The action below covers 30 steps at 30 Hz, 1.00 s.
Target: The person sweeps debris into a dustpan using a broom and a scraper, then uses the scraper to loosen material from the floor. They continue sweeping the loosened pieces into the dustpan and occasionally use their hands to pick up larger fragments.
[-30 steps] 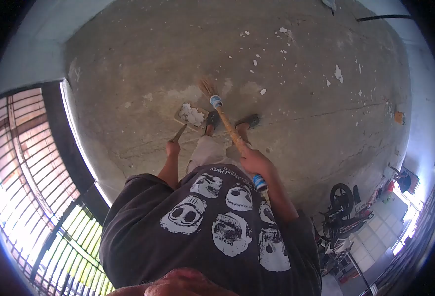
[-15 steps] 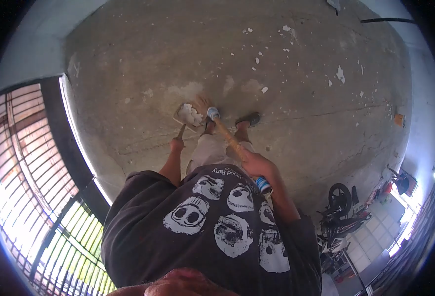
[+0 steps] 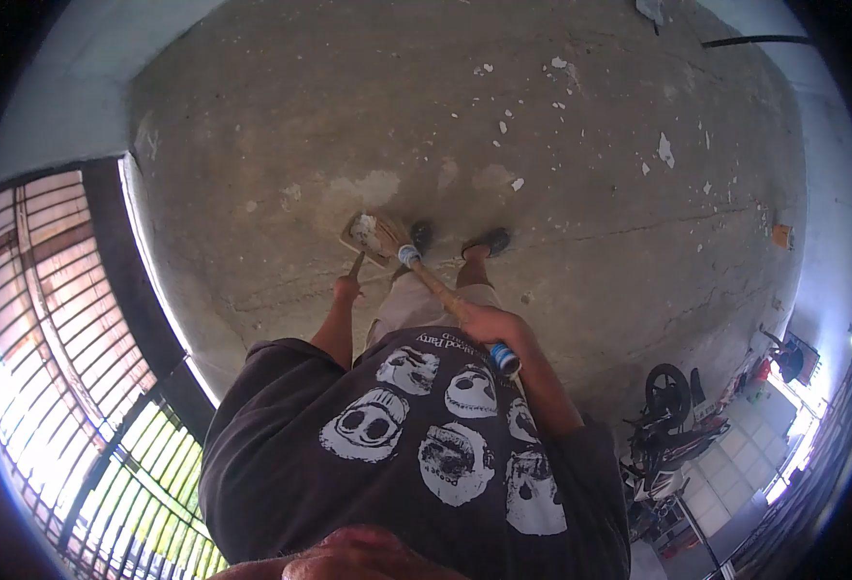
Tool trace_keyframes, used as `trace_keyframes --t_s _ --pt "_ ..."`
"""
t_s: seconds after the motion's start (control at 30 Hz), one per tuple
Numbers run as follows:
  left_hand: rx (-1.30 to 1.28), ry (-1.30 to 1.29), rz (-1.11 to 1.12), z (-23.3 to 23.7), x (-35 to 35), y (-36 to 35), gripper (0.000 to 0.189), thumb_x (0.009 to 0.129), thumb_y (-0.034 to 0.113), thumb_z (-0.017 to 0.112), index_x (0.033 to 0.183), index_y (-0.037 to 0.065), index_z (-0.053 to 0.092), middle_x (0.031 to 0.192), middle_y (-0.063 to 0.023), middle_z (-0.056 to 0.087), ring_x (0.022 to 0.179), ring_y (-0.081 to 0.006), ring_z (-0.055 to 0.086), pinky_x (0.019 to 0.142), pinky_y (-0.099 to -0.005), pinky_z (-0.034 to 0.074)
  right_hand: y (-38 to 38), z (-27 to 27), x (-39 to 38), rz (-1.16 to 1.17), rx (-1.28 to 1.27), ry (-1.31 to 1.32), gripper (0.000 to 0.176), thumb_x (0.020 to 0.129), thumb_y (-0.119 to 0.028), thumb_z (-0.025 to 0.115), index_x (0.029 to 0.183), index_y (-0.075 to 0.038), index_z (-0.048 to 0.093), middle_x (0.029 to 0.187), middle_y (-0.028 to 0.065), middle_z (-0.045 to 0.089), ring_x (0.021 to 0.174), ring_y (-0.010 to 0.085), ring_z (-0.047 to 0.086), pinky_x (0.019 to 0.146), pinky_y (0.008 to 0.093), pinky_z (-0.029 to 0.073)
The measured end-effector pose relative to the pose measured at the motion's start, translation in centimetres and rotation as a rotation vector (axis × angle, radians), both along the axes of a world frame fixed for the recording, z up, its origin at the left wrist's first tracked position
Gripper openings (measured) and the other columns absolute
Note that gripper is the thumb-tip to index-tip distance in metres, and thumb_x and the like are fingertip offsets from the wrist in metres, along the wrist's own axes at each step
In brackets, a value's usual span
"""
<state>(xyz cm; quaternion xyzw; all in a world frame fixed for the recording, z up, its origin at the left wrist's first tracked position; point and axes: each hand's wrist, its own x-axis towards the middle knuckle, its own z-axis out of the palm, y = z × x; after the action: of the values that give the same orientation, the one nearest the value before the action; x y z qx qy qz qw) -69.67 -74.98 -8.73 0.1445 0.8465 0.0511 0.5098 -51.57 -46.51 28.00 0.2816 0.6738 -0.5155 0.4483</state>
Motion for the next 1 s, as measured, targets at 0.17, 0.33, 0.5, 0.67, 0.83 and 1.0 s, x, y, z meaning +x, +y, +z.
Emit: trace_keyframes --t_s 0.17,0.33,0.5,0.67,0.83,1.0 --pt "0.044 0.053 -0.064 0.1 0.0 -0.2 0.036 0.065 0.029 0.071 0.085 0.001 0.060 0.077 -0.0141 0.063 0.074 -0.0292 0.062 0.066 -0.0384 0.049 2.3 7.9 -2.7 -0.120 0.115 -0.163 0.065 0.078 -0.018 0.052 0.135 -0.009 0.023 0.084 0.0198 0.059 0.065 0.0275 0.059 0.058 0.0359 0.046" --pt "-0.006 0.128 0.403 3.4 -1.3 1.9 0.027 0.079 0.023 0.055 0.093 -0.001 0.057 0.087 -0.0196 0.062 0.082 -0.0334 0.060 0.070 -0.0406 0.048 4.5 8.7 -1.9 -0.380 0.120 -0.246 0.068 0.078 -0.015 0.051 0.138 -0.013 0.019 0.075 0.0133 0.056 0.048 0.0162 0.052 0.046 0.0303 0.044" --pt "0.143 0.272 0.407 11.9 -3.5 5.4 0.034 0.084 0.028 0.047 0.096 -0.003 0.054 0.089 -0.0253 0.059 0.087 -0.0406 0.056 0.069 -0.0452 0.046 5.2 7.4 -1.6 -0.479 0.273 -0.186 0.070 0.078 -0.014 0.049 0.139 -0.014 0.016 0.077 0.0134 0.057 0.050 0.0179 0.054 0.048 0.0321 0.046" --pt "0.142 0.236 0.354 12.5 -4.1 6.7 0.033 0.083 0.028 0.045 0.099 0.000 0.055 0.092 -0.0225 0.059 0.087 -0.0397 0.056 0.071 -0.0477 0.044 5.4 1.8 0.0 -0.523 0.355 -0.119 0.069 0.077 -0.016 0.049 0.138 -0.014 0.017 0.083 0.0174 0.060 0.053 0.0212 0.058 0.050 0.0337 0.048" --pt "0.179 0.293 0.206 9.2 -4.6 8.9 0.035 0.083 0.029 0.046 0.102 0.001 0.055 0.095 -0.0220 0.059 0.089 -0.0388 0.056 0.073 -0.0472 0.044 3.1 0.0 -1.1 -0.514 0.296 -0.152 0.068 0.076 -0.017 0.049 0.137 -0.011 0.019 0.090 0.0225 0.060 0.053 0.0248 0.060 0.052 0.0363 0.049" --pt "0.087 0.181 0.203 7.6 -6.2 12.6 0.037 0.083 0.029 0.046 0.105 0.001 0.054 0.099 -0.0216 0.059 0.093 -0.0379 0.055 0.077 -0.0455 0.045 0.7 0.4 1.0 -0.278 0.042 -0.088 0.068 0.077 -0.021 0.051 0.136 -0.009 0.020 0.097 0.0261 0.058 0.075 0.0302 0.062 0.068 0.0355 0.049"
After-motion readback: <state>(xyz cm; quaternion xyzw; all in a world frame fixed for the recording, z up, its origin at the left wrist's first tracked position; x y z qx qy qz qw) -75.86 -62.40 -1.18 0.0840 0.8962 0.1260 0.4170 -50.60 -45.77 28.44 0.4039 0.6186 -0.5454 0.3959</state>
